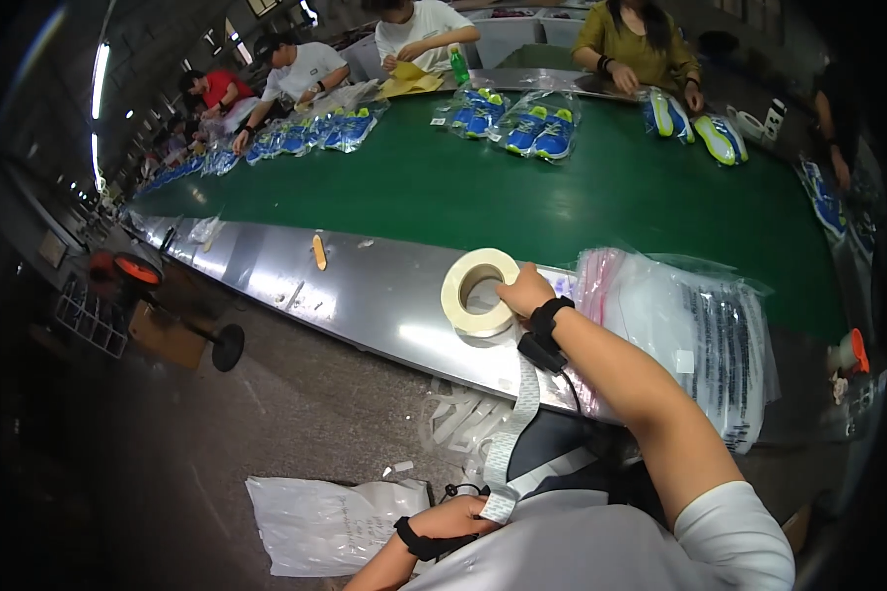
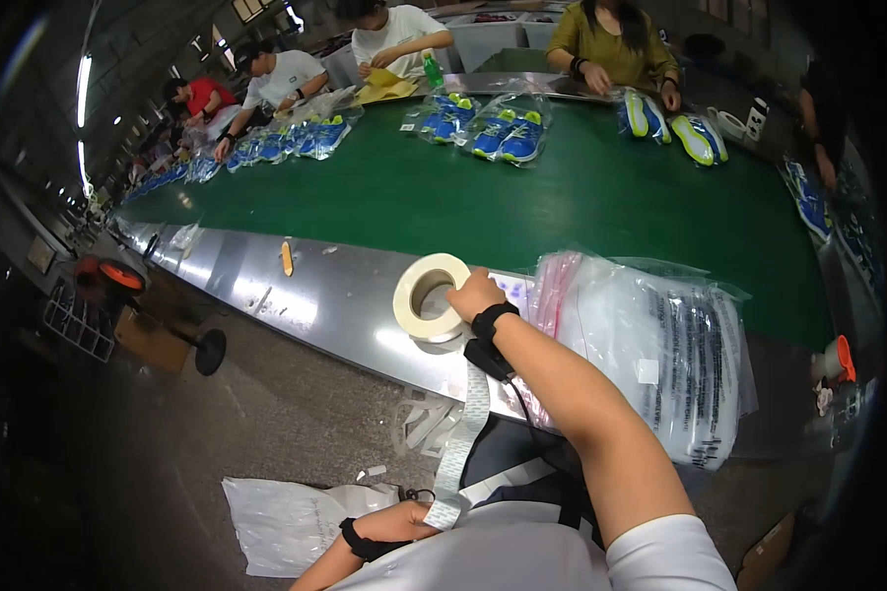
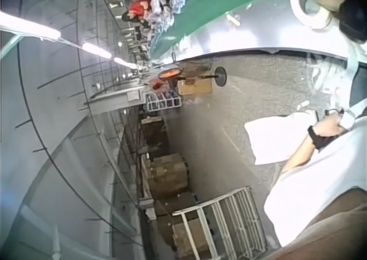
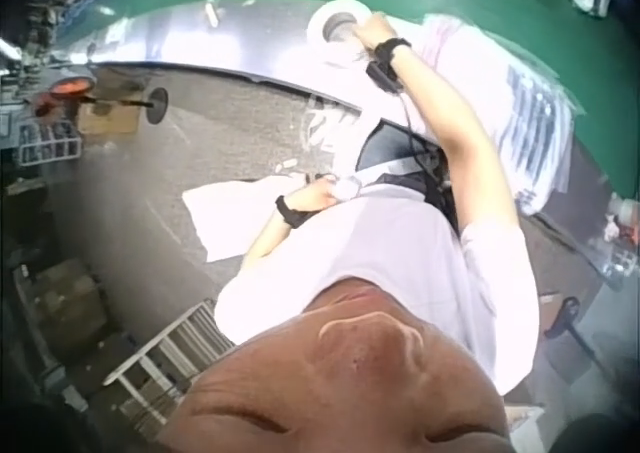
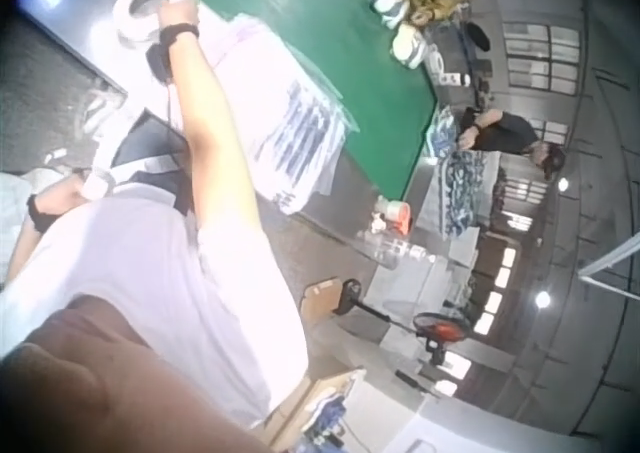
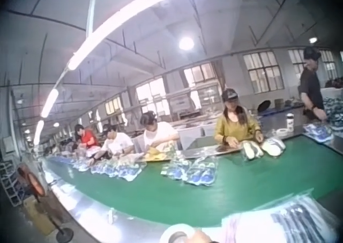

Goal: Organizing and preparing plastic bags for packing shoes at an assembly line station.

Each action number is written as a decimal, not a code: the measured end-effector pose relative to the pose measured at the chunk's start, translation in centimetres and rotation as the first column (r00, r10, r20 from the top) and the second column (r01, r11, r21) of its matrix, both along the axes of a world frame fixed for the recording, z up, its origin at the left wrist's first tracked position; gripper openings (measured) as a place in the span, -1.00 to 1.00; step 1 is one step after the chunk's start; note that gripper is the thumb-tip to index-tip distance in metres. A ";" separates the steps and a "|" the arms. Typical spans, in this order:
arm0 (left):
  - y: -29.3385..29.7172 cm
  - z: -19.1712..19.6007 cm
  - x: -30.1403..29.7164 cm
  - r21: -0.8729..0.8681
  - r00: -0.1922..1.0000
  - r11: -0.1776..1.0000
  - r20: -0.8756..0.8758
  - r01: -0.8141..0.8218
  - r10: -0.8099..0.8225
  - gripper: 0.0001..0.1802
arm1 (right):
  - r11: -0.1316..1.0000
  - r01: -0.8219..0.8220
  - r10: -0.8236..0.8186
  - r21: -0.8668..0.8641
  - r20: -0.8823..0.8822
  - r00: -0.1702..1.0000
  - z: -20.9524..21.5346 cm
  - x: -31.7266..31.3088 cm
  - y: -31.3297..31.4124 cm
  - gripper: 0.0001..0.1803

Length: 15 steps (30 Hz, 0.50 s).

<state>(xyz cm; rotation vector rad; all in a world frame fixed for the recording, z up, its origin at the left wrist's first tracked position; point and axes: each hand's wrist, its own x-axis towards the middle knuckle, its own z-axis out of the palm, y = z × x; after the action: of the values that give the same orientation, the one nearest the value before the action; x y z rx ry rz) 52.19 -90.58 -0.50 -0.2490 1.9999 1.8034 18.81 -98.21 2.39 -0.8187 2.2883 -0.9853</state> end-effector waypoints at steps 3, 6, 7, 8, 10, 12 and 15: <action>-1.4 1.1 0.2 0.277 0.995 0.956 0.016 -0.101 0.100 -0.73 | 0.976 -0.215 0.215 0.031 0.024 0.976 0.6 -1.3 0.5 -0.26; -3.4 3.8 -2.1 0.215 0.938 0.918 -0.028 -0.332 0.346 -0.74 | 0.870 -0.324 0.125 -0.372 -0.468 0.875 1.8 0.3 4.4 -0.47; -4.2 5.4 -3.9 0.178 0.891 0.907 -0.192 -0.380 0.411 -0.74 | 0.846 -0.346 0.247 -0.405 -0.278 0.928 4.4 0.9 6.7 -0.52; -4.9 6.1 -5.5 0.116 0.842 0.867 -0.207 -0.485 0.498 -0.72 | 0.868 -0.307 0.331 -0.390 -0.006 0.943 5.5 1.5 8.9 -0.59; -5.2 6.5 -9.8 0.346 0.634 0.639 -0.142 -0.687 0.760 -0.69 | 0.847 -0.376 0.515 -0.376 0.404 0.756 5.2 2.2 13.4 -0.62; -5.2 7.7 -14.0 0.475 0.515 0.534 -0.184 -0.699 0.837 -0.68 | 0.810 -0.430 0.583 -0.398 0.472 0.661 4.7 4.7 16.8 -0.60; -5.4 8.1 -18.6 0.447 0.610 0.633 -0.217 -0.632 0.762 -0.63 | 0.777 -0.402 0.623 -0.485 0.498 0.603 3.3 5.5 19.7 -0.59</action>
<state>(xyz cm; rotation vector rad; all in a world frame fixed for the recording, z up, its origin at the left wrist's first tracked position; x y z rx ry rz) 33.56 -95.98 7.56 -0.7214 1.9310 2.8672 24.29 -78.51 5.69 -1.0127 1.1949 -1.1394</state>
